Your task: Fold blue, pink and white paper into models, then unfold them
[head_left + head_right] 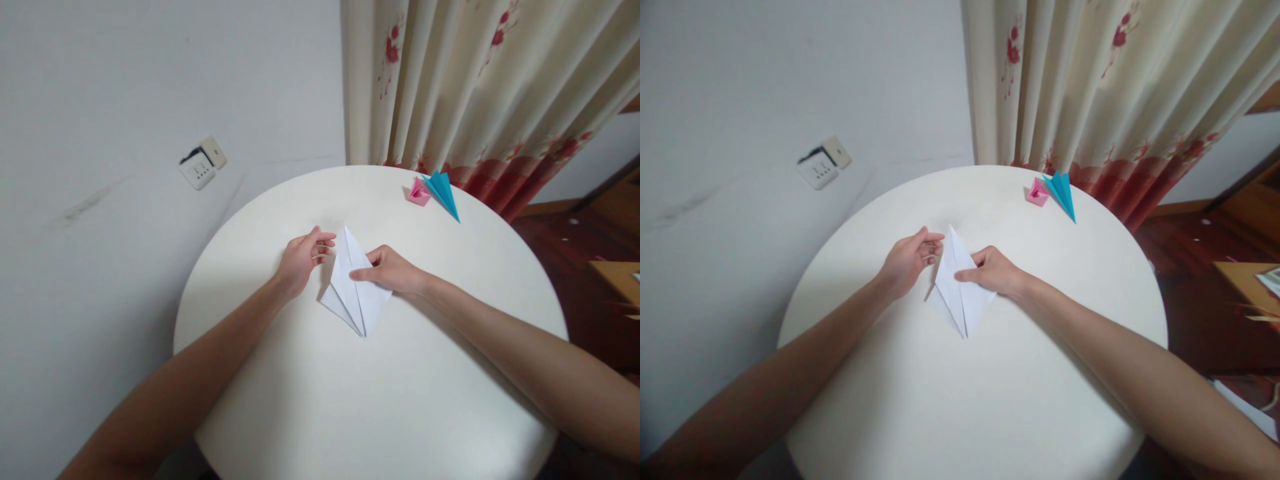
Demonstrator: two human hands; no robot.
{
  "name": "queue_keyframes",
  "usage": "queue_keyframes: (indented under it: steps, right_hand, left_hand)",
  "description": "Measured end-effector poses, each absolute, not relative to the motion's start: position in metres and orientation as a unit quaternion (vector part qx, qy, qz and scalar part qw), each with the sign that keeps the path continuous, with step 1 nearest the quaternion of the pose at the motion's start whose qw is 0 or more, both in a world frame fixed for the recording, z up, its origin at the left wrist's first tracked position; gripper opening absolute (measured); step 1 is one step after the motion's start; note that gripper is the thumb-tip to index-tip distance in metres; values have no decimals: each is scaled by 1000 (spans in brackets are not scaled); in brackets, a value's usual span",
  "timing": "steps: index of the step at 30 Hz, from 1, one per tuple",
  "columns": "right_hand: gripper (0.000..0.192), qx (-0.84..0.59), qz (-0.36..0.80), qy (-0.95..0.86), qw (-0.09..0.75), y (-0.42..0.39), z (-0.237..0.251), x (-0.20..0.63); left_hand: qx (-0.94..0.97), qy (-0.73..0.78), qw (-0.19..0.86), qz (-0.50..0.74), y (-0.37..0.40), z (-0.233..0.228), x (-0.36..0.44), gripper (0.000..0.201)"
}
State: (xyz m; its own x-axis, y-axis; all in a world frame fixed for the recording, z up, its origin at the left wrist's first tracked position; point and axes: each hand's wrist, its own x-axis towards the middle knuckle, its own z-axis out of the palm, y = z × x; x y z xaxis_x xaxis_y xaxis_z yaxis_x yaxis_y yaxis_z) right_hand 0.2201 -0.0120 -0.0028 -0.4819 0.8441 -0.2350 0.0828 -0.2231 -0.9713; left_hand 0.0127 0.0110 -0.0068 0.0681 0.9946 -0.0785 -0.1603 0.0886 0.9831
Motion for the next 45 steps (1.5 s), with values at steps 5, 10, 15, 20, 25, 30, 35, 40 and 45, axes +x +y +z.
queue_keyframes:
  steps: [5,10,15,20,25,30,35,40,45]
  right_hand:
    - [30,-438,655,-455,415,-6,-6,219]
    - [31,-433,647,-435,453,-4,-7,219]
    - [29,-443,614,-423,498,-3,-7,218]
    - [31,-446,577,-398,556,3,-7,221]
    - [31,-455,534,-377,604,11,-11,224]
    - [32,-458,518,-371,620,13,-14,225]
    - [32,-456,515,-371,624,10,-14,222]
    - [30,-457,519,-366,622,9,-15,219]
    - [27,-430,536,-358,632,10,-17,220]
  left_hand:
    - [533,454,617,358,1,-5,20,50]
    - [541,482,607,326,-6,-5,23,41]
    - [565,474,596,318,-5,-5,23,38]
    - [624,487,548,270,-3,-7,22,38]
    - [638,480,547,253,-3,-6,20,37]
    - [634,478,550,259,-3,-5,22,36]
    - [602,472,574,291,-4,-5,24,53]
    - [618,487,547,286,-4,-10,25,37]
    - [613,491,531,318,-1,-14,23,36]
